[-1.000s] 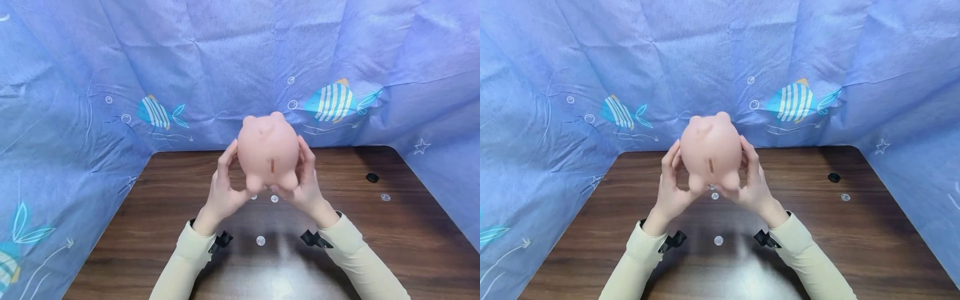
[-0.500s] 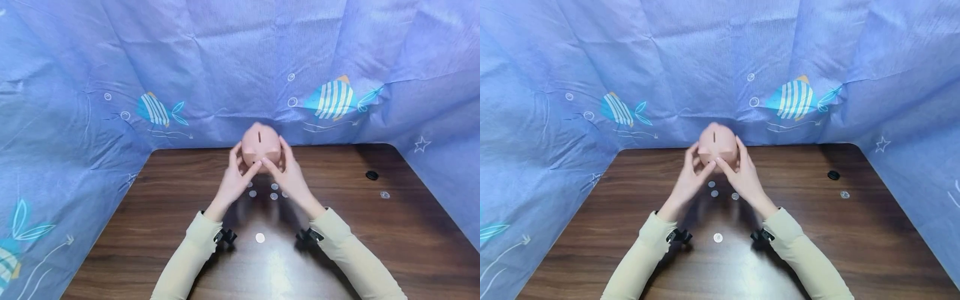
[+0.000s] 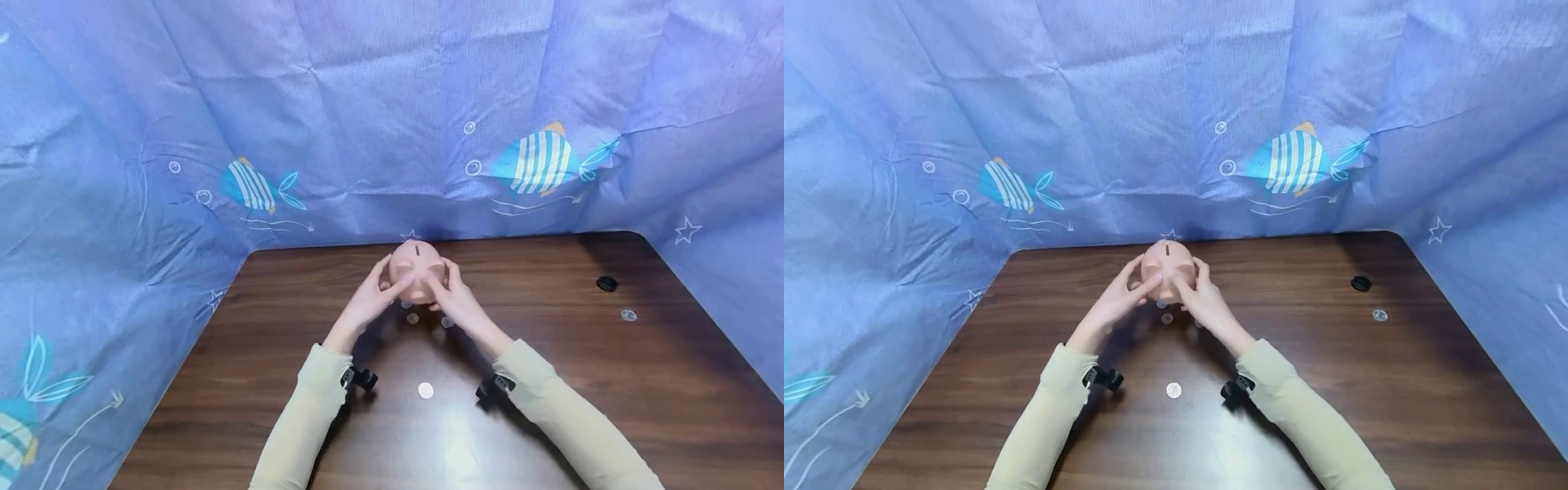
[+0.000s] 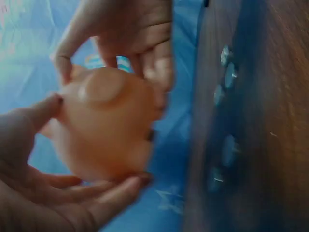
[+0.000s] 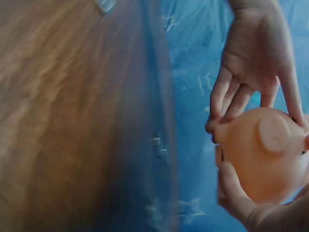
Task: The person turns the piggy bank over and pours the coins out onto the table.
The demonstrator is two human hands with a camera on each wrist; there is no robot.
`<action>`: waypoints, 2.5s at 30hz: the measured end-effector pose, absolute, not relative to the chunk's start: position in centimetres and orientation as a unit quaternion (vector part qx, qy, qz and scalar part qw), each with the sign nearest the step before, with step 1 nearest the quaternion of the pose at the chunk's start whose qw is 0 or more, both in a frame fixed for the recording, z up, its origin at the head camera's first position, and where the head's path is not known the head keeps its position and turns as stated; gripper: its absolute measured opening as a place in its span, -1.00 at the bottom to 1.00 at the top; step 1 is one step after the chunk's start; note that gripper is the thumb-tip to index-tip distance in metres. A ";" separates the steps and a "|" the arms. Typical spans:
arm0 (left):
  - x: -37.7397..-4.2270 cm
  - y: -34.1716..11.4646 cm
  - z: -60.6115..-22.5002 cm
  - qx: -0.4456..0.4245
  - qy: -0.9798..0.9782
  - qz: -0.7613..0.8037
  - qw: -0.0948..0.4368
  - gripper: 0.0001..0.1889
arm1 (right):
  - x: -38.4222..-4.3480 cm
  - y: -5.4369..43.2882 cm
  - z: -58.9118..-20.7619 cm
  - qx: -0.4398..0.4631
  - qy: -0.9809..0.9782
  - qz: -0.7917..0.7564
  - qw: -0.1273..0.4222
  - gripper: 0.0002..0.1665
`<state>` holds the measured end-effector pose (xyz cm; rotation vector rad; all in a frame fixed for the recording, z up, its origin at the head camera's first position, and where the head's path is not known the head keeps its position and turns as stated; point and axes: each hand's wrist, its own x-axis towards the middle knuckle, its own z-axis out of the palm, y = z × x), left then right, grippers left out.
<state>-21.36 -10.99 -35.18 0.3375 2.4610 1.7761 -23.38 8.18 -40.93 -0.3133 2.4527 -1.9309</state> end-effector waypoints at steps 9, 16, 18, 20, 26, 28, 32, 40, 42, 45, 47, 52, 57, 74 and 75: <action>-21.2 -11.2 -34.8 0.293 0.754 0.569 -0.147 0.07 | -21.6 9.2 -37.2 -0.299 0.693 -0.608 -0.246 0.04; -22.1 -10.5 -35.2 0.120 0.793 0.597 0.028 -0.13 | -23.2 8.7 -39.5 -0.114 0.786 -0.607 -0.014 -0.14; -22.0 -10.8 -35.2 0.160 0.780 0.605 -0.012 -0.10 | -22.6 8.9 -38.7 -0.156 0.761 -0.625 -0.070 -0.09; -21.9 -11.2 -34.9 0.218 0.766 0.601 -0.074 -0.02 | -21.9 9.1 -37.5 -0.218 0.728 -0.633 -0.150 -0.01; -21.7 -11.9 -34.3 0.254 0.762 0.585 -0.111 0.00 | -21.7 9.0 -36.4 -0.268 0.693 -0.647 -0.174 0.00; -22.0 -11.9 -34.8 0.232 0.765 0.594 -0.087 -0.02 | -22.1 8.9 -37.0 -0.246 0.706 -0.649 -0.141 -0.04; -22.6 -11.7 -35.9 0.192 0.769 0.608 -0.052 -0.04 | -22.6 8.8 -37.9 -0.206 0.725 -0.649 -0.098 -0.10; -22.9 -11.6 -36.8 0.151 0.786 0.599 -0.032 -0.05 | -23.1 8.6 -38.9 -0.189 0.735 -0.647 -0.074 -0.12; -22.9 -11.6 -36.9 0.149 0.784 0.601 -0.030 -0.06 | -23.2 8.5 -39.2 -0.186 0.732 -0.651 -0.068 -0.12; -23.0 -11.6 -36.9 0.149 0.781 0.606 -0.027 -0.06 | -23.4 8.5 -39.4 -0.182 0.726 -0.661 -0.057 -0.12; -23.1 -11.6 -37.0 0.147 0.780 0.608 -0.024 -0.07 | -23.5 8.5 -39.6 -0.180 0.723 -0.665 -0.052 -0.12; -23.4 -11.7 -37.2 0.132 0.783 0.608 -0.003 -0.08 | -23.7 8.5 -39.8 -0.171 0.732 -0.658 -0.047 -0.13; -24.2 -11.3 -37.4 0.120 0.777 0.618 0.016 -0.06 | -24.3 8.9 -39.9 -0.159 0.734 -0.659 -0.040 -0.12; -30.1 -1.6 -35.9 0.186 0.774 0.600 0.080 -0.07 | -26.1 17.7 -39.1 -0.068 0.752 -0.645 -0.116 -0.09; -30.5 -0.9 -35.8 0.192 0.773 0.598 0.086 -0.07 | -26.1 18.4 -39.1 -0.061 0.756 -0.640 -0.120 -0.09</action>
